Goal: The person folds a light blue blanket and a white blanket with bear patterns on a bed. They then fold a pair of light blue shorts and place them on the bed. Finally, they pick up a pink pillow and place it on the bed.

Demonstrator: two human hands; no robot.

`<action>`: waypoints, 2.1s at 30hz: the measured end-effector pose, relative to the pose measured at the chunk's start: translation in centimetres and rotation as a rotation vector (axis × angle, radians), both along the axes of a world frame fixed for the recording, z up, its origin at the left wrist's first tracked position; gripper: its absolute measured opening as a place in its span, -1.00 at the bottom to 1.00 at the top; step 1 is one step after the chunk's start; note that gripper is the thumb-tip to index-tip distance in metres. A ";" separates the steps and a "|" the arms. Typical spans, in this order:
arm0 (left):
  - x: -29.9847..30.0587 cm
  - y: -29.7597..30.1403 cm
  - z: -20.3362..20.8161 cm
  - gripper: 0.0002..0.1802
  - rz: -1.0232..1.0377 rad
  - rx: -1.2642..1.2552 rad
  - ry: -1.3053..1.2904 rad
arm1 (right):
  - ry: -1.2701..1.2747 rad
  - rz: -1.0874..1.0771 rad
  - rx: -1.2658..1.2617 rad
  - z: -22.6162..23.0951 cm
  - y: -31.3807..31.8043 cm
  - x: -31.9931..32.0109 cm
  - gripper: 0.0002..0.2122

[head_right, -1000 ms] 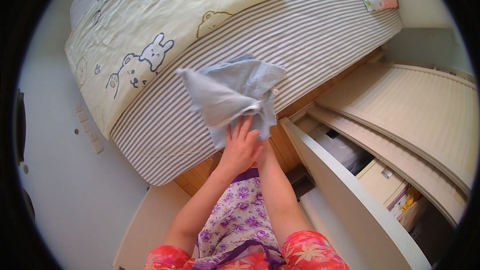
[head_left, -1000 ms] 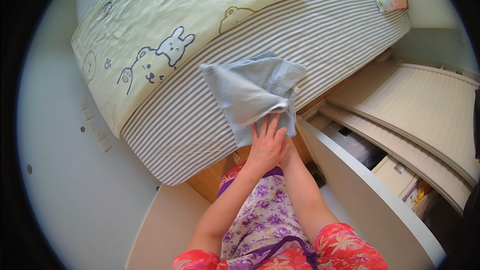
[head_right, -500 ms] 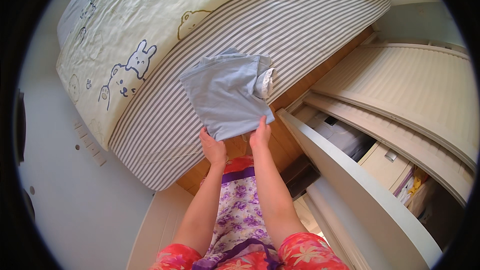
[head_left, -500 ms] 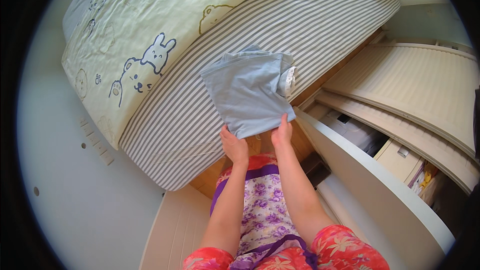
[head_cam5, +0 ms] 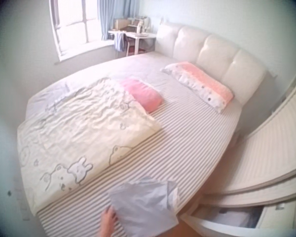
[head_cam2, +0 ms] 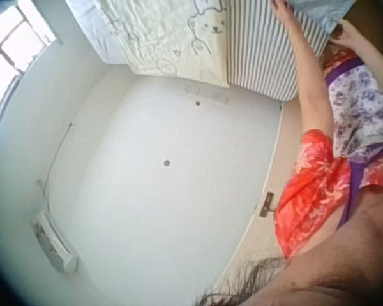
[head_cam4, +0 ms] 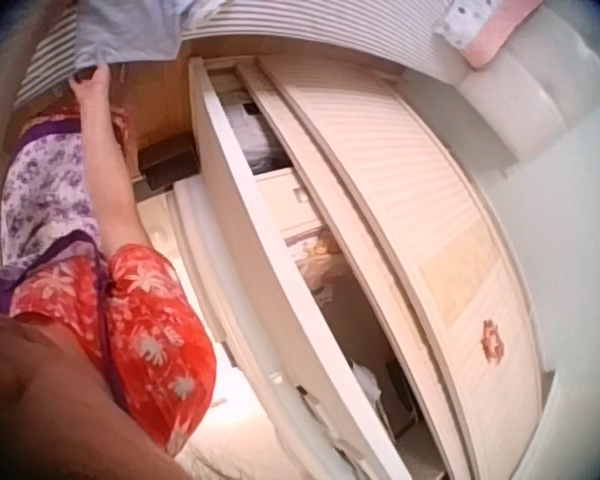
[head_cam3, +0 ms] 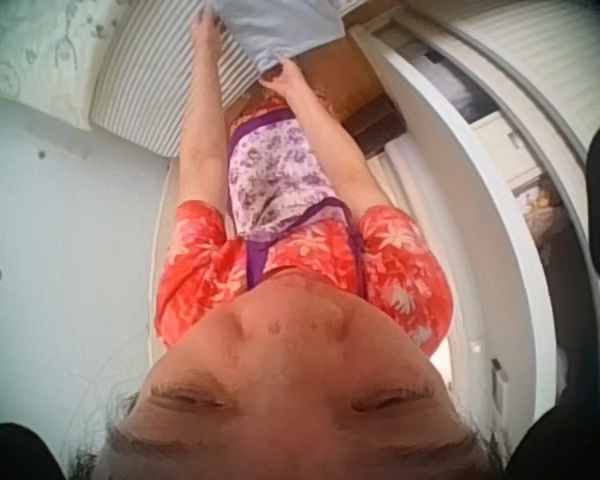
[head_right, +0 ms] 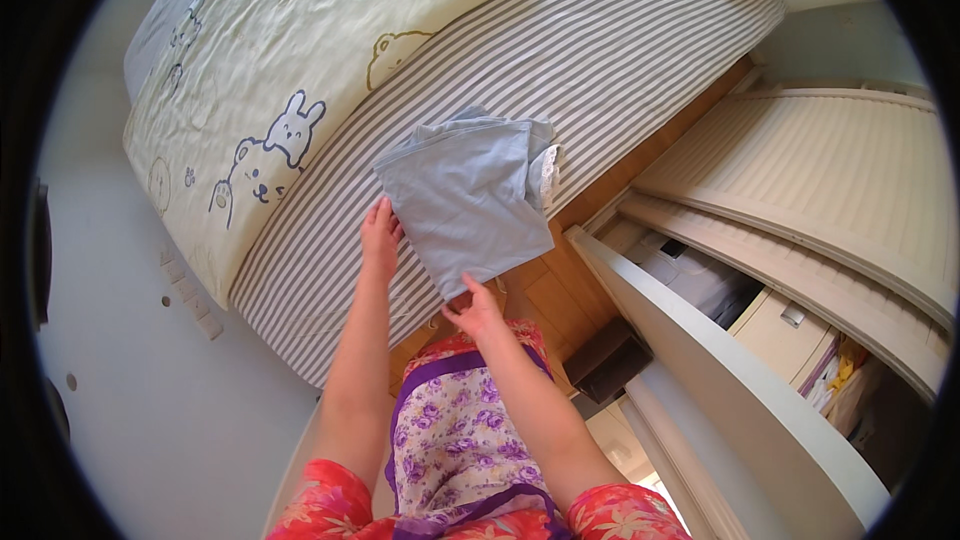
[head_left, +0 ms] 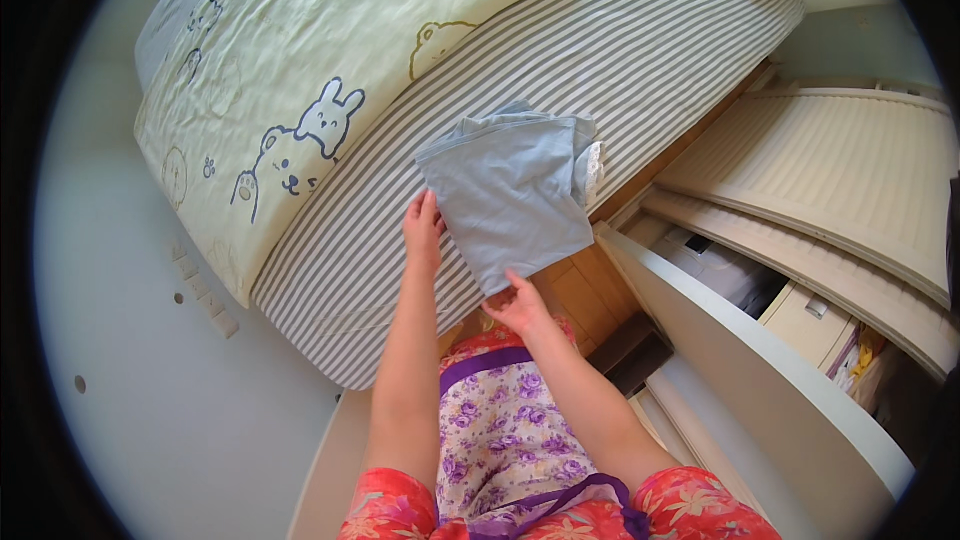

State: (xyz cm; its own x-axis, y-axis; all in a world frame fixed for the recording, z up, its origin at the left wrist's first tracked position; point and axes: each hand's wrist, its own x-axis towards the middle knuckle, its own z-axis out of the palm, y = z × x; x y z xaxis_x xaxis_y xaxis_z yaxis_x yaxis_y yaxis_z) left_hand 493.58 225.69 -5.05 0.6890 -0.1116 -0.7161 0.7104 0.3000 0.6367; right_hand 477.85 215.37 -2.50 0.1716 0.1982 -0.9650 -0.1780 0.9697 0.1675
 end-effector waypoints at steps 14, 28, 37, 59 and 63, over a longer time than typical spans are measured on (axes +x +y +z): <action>1.8 0.8 16.8 -0.69 0.002 -0.182 0.016 | -0.562 -0.089 -0.465 19.1 -4.6 -0.3 -0.64; 8.4 11.7 27.3 -0.66 0.098 -0.108 -0.161 | -0.871 0.021 -0.449 29.9 1.4 8.8 -0.82; 18.9 22.7 33.3 -0.66 0.069 -0.174 -0.457 | -1.196 0.349 -0.743 30.0 13.6 15.6 -0.73; -11.1 8.3 12.1 -0.92 -0.716 0.752 -0.782 | -0.109 1.239 -0.785 -2.0 -9.3 -5.8 -0.91; -2.7 -1.3 13.1 -0.85 -0.855 0.791 -0.968 | -0.408 1.200 -0.948 -2.3 -15.7 2.0 -0.89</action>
